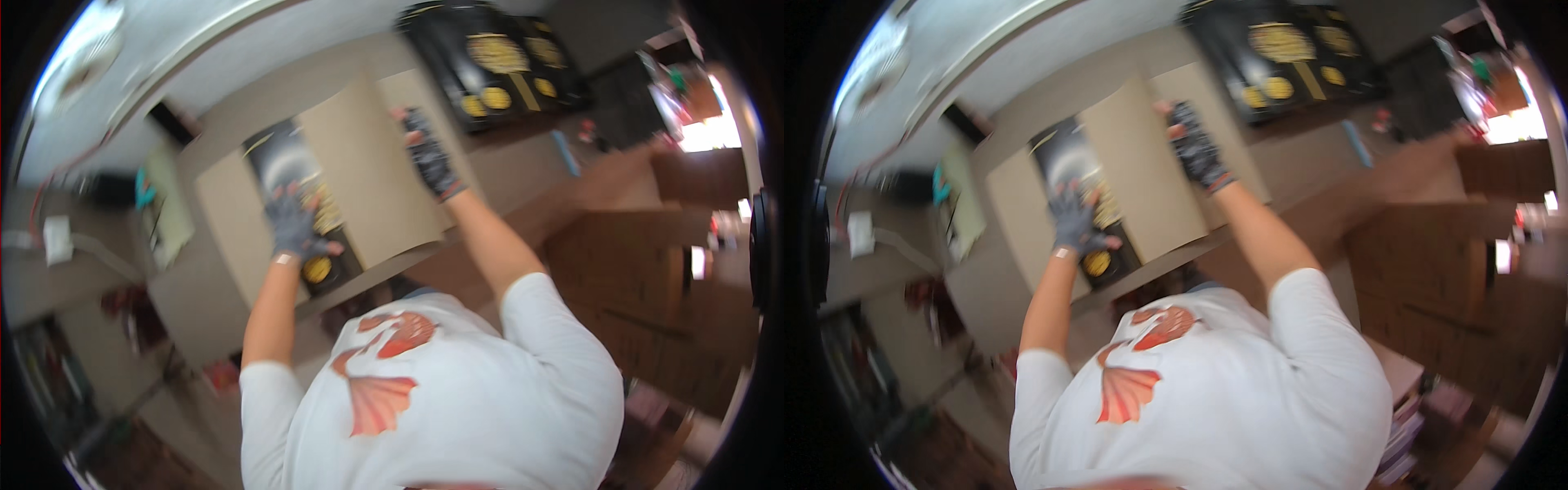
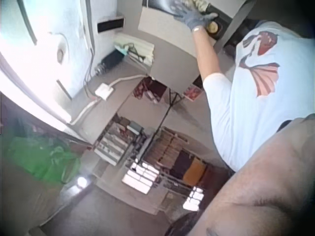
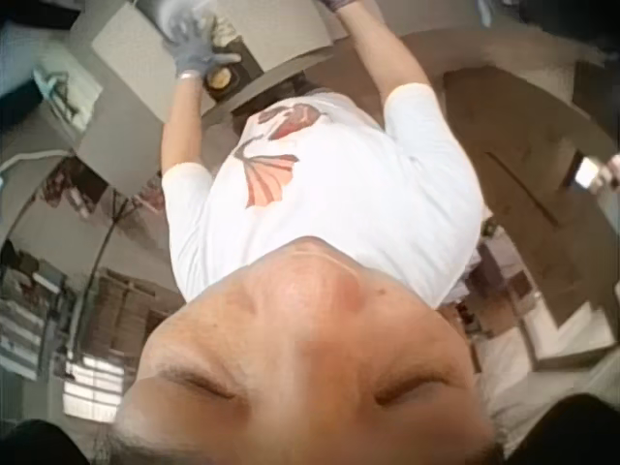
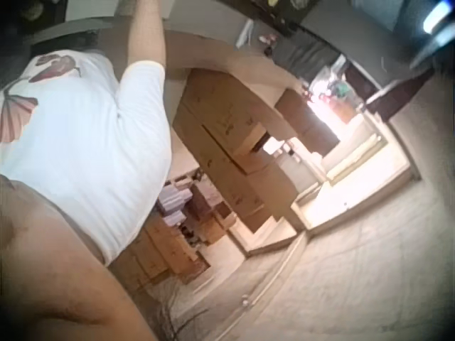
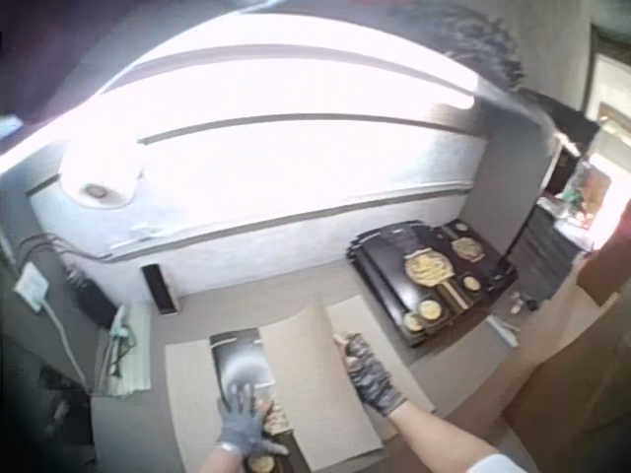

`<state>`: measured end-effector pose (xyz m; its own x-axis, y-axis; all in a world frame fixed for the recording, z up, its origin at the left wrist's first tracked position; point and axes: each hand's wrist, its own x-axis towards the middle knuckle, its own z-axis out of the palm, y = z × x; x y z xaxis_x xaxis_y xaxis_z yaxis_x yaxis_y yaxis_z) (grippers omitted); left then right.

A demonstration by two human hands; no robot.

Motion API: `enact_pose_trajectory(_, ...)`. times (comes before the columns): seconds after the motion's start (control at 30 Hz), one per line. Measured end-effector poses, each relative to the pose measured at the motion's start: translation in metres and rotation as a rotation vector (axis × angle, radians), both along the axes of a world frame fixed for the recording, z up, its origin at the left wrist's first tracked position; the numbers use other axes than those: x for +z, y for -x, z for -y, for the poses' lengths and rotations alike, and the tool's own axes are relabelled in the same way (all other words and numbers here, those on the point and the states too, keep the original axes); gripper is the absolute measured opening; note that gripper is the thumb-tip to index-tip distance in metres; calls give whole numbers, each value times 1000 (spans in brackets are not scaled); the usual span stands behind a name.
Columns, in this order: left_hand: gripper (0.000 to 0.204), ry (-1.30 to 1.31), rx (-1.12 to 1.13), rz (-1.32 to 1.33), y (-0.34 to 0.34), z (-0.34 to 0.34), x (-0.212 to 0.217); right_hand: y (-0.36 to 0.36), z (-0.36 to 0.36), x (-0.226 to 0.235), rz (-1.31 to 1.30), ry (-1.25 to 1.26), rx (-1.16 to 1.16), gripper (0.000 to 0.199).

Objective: Fold flat printed cardboard sheets into product packaging boxes and stack them.

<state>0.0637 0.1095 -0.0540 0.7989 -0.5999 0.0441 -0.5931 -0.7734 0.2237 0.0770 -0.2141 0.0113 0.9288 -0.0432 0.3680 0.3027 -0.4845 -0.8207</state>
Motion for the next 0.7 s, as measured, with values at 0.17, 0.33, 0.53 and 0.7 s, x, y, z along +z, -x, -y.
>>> enact_pose_trajectory(0.17,146,-301,102,-234,-1,15,21,-3,-19,-8,-31,-56,163,60)
enact_pose_trajectory(0.33,142,-395,135,-253,-6,21,37,-17,-46,-25,23,657,193,69)
enact_pose_trajectory(0.53,142,-499,132,-280,-3,21,42,-9,-79,-30,-82,1031,186,72)
enact_pose_trajectory(0.7,142,-490,128,-268,-1,20,41,-3,-102,-25,-212,1280,250,77)
